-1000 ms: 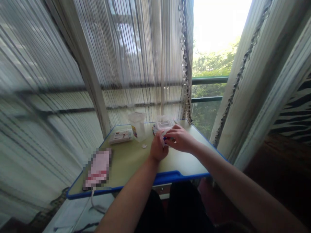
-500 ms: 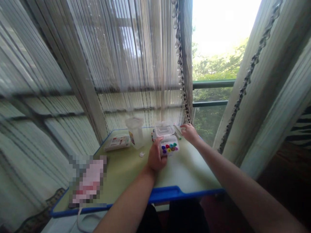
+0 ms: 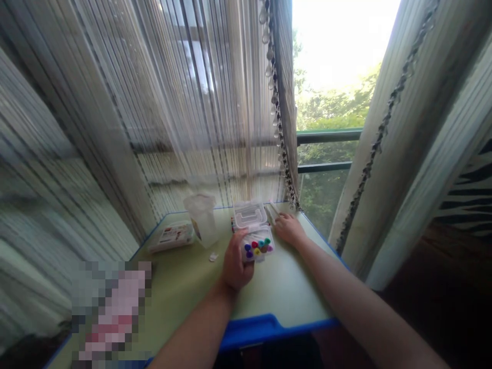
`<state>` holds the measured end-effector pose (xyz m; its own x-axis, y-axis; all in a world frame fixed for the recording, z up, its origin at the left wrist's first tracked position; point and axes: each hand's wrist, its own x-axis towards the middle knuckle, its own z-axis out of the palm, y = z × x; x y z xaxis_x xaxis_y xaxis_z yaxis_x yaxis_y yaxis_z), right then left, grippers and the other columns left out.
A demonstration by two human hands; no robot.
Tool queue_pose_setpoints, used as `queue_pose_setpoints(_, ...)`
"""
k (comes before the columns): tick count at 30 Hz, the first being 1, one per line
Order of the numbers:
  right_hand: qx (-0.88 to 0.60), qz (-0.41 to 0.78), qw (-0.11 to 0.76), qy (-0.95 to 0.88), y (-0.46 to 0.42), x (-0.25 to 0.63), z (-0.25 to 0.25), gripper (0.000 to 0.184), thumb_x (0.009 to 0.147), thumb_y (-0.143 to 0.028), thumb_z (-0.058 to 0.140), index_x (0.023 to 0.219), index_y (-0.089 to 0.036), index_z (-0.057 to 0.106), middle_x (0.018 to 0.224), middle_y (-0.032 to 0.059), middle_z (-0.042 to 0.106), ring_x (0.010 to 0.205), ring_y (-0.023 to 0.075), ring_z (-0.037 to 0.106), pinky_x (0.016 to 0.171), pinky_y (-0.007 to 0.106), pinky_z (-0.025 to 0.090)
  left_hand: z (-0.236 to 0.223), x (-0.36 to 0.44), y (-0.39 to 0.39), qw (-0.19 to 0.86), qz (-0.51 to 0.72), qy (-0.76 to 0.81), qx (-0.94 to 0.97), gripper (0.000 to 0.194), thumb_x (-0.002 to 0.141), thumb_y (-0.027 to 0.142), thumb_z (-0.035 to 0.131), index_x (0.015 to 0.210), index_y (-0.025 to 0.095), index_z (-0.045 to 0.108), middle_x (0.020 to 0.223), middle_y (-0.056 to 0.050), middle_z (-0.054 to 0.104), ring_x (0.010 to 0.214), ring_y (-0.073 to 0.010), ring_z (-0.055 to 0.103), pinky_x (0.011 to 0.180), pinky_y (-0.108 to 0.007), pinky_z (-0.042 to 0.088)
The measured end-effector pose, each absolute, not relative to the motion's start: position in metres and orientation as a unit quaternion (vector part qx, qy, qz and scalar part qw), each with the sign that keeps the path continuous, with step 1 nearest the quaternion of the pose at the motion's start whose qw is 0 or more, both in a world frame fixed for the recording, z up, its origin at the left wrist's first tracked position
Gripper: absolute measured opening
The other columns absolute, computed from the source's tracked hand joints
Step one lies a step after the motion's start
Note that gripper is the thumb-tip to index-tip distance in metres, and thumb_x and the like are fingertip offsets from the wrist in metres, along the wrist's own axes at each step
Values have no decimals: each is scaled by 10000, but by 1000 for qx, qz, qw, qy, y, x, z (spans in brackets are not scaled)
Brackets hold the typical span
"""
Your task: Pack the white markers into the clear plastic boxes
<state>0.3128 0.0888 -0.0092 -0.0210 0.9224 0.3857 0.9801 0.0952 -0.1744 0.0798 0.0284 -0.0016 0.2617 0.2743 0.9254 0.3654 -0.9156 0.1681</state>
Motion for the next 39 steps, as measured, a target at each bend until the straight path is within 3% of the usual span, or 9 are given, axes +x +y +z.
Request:
queue_pose_setpoints(4, -698, -78, 193, -685, 81, 304, -6, 425, 840, -449, 468, 1111, -170, 638, 1134, 131, 609, 1088, 261, 485, 939, 345, 338, 1, 80, 26, 52, -563, -216, -796, 676, 685, 94, 482, 1330, 175, 296, 1210, -140, 520, 1143, -269, 525, 957, -425, 472)
queue_pose_setpoints(8, -712, -64, 161, -680, 80, 297, -4, 432, 855, -358, 440, 1255, -227, 538, 1126, 117, 620, 1044, 250, 525, 889, 344, 363, 2, 80, 25, 60, -555, -220, -800, 692, 659, 81, 479, 1322, 168, 301, 1200, -140, 522, 1135, -269, 530, 956, -405, 472)
queue_pose_setpoints(12, -711, -55, 146, -686, 80, 295, -1, 390, 839, -244, 425, 1196, -219, 578, 1118, 118, 628, 1023, 232, 554, 861, 319, 382, 0, 80, 26, 58, -555, -220, -800, 696, 654, 103, 475, 1325, 161, 296, 1214, -146, 516, 1136, -273, 525, 952, -411, 466)
queue_pose_setpoints(18, -739, -32, 120, -662, 77, 299, 2, 392, 836, -298, 436, 1155, -114, 569, 1089, 172, 641, 1016, 253, 581, 852, 336, 403, 3, 82, 24, 52, -545, -205, -811, 656, 642, 87, 461, 1277, 196, 338, 1213, -134, 491, 1150, -261, 499, 941, -432, 457)
queue_pose_setpoints(22, -746, -10, 104, -658, 80, 303, 0, 384, 856, -339, 399, 1069, -109, 620, 1075, 186, 646, 998, 260, 602, 828, 349, 426, 4, 84, 21, 45, -518, -209, -828, 546, 604, 62, 470, 1128, 212, 438, 1220, -134, 466, 1155, -268, 488, 889, -411, 478)
queue_pose_setpoints(28, -751, 4, 111, -651, 74, 307, 1, 363, 834, -300, 423, 1031, -99, 652, 1074, 187, 651, 984, 248, 618, 801, 304, 437, 8, 86, 18, 39, -510, -211, -833, 496, 589, 58, 485, 1062, 204, 457, 1186, -130, 478, 1141, -270, 492, 896, -397, 464)
queue_pose_setpoints(35, -776, -33, 171, -606, 43, 327, 41, 403, 850, -333, 382, 868, -89, 701, 937, 195, 684, 880, 255, 643, 700, 290, 430, 9, 85, 15, 37, -520, -193, -831, 460, 609, 90, 478, 1051, 209, 428, 1162, -121, 483, 1104, -261, 509, 880, -409, 470)
queue_pose_setpoints(39, -718, -77, 339, -602, 4, 334, 64, 341, 804, -319, 418, 748, -134, 699, 635, 88, 669, 656, 191, 617, 623, 263, 418, 8, 86, 18, 37, -534, -181, -825, 494, 609, 89, 469, 1086, 205, 414, 1150, -122, 493, 1088, -258, 520, 873, -417, 475)
